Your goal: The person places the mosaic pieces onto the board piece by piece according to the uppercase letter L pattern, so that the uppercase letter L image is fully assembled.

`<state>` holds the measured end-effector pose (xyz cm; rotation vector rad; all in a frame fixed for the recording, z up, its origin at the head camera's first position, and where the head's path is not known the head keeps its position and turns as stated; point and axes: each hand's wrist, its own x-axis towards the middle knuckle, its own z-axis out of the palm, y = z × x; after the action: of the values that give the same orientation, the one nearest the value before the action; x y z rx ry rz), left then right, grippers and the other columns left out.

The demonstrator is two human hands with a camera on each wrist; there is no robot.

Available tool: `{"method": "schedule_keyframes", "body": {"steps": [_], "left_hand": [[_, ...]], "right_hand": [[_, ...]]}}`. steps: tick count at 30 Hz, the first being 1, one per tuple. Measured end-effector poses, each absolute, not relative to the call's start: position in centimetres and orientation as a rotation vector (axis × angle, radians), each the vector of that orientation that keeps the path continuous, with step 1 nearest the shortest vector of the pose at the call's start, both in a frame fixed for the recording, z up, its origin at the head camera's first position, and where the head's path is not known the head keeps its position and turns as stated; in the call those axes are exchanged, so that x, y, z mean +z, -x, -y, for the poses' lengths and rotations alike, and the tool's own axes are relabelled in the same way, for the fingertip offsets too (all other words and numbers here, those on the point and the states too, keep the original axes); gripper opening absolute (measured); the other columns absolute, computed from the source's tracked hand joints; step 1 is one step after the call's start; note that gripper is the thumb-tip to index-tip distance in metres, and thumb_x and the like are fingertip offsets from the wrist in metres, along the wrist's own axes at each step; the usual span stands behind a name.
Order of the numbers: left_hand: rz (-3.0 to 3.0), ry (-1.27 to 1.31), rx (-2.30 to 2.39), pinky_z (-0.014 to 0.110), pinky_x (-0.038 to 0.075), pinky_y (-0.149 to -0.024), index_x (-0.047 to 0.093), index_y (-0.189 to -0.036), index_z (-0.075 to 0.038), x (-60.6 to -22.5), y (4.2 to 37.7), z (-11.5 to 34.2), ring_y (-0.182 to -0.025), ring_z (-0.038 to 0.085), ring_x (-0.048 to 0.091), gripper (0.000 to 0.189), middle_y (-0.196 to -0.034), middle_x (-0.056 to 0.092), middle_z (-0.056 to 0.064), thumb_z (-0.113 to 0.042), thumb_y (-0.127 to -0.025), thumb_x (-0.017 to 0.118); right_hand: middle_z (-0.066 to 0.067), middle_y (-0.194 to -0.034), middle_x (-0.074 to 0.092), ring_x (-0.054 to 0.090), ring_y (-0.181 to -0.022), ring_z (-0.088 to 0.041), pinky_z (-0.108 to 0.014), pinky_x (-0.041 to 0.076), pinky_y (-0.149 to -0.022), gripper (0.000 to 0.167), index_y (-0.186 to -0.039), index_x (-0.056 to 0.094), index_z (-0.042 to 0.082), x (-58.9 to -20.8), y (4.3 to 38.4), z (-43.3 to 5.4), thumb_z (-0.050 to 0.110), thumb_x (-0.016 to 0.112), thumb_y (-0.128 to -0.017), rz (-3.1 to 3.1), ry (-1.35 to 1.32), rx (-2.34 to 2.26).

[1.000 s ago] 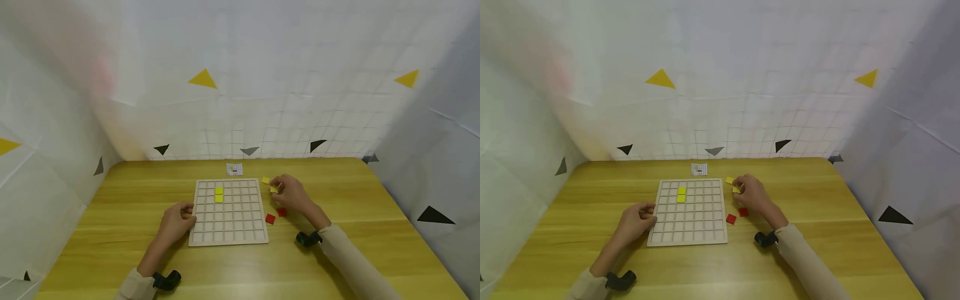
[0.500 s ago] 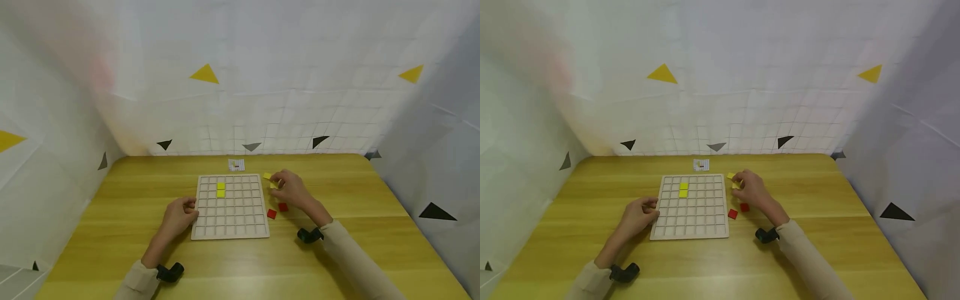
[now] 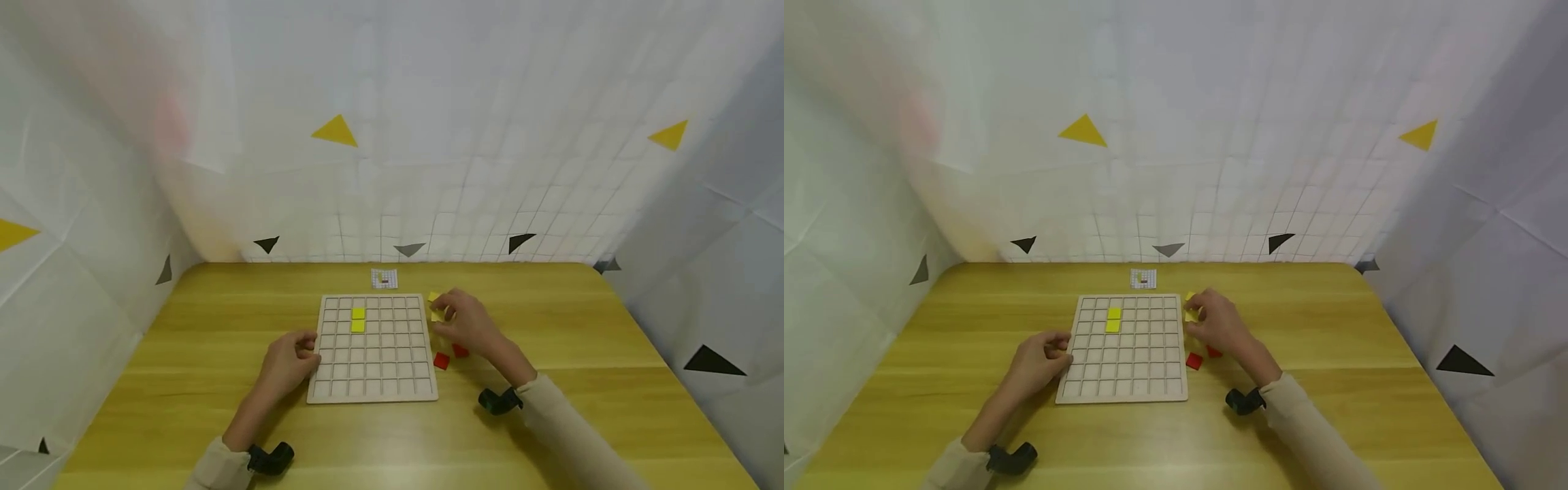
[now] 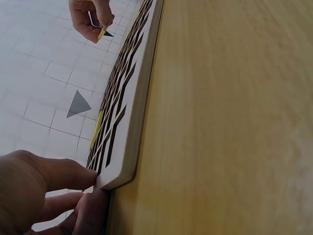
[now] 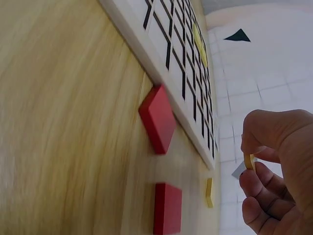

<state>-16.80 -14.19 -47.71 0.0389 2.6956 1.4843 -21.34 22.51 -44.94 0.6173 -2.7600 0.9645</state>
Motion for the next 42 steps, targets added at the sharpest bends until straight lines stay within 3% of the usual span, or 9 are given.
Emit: {"method": "schedule_keyframes", "body": {"steps": [5,12,33,42], "left_hand": [[-2.706,-0.028,1.476,0.029,0.054,-0.066,0.065,-0.125,0.001,-47.8,16.7,14.3,-0.087,0.020,0.066,0.042,-0.103,0.065,0.009,-0.004,-0.084,0.074],[-2.731,-0.047,1.461,0.032,0.054,-0.069,0.066,-0.124,0.002,-47.8,16.9,14.2,-0.087,0.018,0.066,0.042,-0.102,0.065,0.008,-0.004,-0.083,0.075],[-2.731,-0.060,1.475,0.032,0.054,-0.070,0.066,-0.123,0.002,-47.7,16.7,14.3,-0.087,0.018,0.067,0.041,-0.102,0.066,0.008,-0.003,-0.083,0.074],[-2.725,-0.055,1.491,0.031,0.054,-0.069,0.066,-0.122,0.002,-47.6,16.7,14.3,-0.086,0.018,0.067,0.041,-0.101,0.066,0.008,-0.002,-0.083,0.074]], "right_hand": [[-0.004,-0.096,0.061,0.062,-0.078,-0.023,-0.032,0.052,-0.065,0.027,-0.103,0.074,0.004,-44.5,21.0,-21.5,0.004,0.078,-0.076,2.741,-0.684,0.966],[0.000,-0.092,0.058,0.056,-0.076,-0.013,-0.029,0.050,-0.063,0.028,-0.104,0.074,0.005,-44.2,20.5,-20.5,0.003,0.078,-0.076,2.742,-0.715,0.914],[-0.001,-0.095,0.059,0.059,-0.077,-0.020,-0.027,0.049,-0.063,0.029,-0.105,0.073,0.005,-43.7,19.4,-17.4,0.002,0.074,-0.076,2.722,-0.843,0.940],[0.000,-0.093,0.058,0.056,-0.075,-0.013,-0.025,0.049,-0.063,0.028,-0.104,0.073,0.005,-44.2,19.5,-16.2,0.003,0.074,-0.076,2.684,-0.916,0.913]]}}
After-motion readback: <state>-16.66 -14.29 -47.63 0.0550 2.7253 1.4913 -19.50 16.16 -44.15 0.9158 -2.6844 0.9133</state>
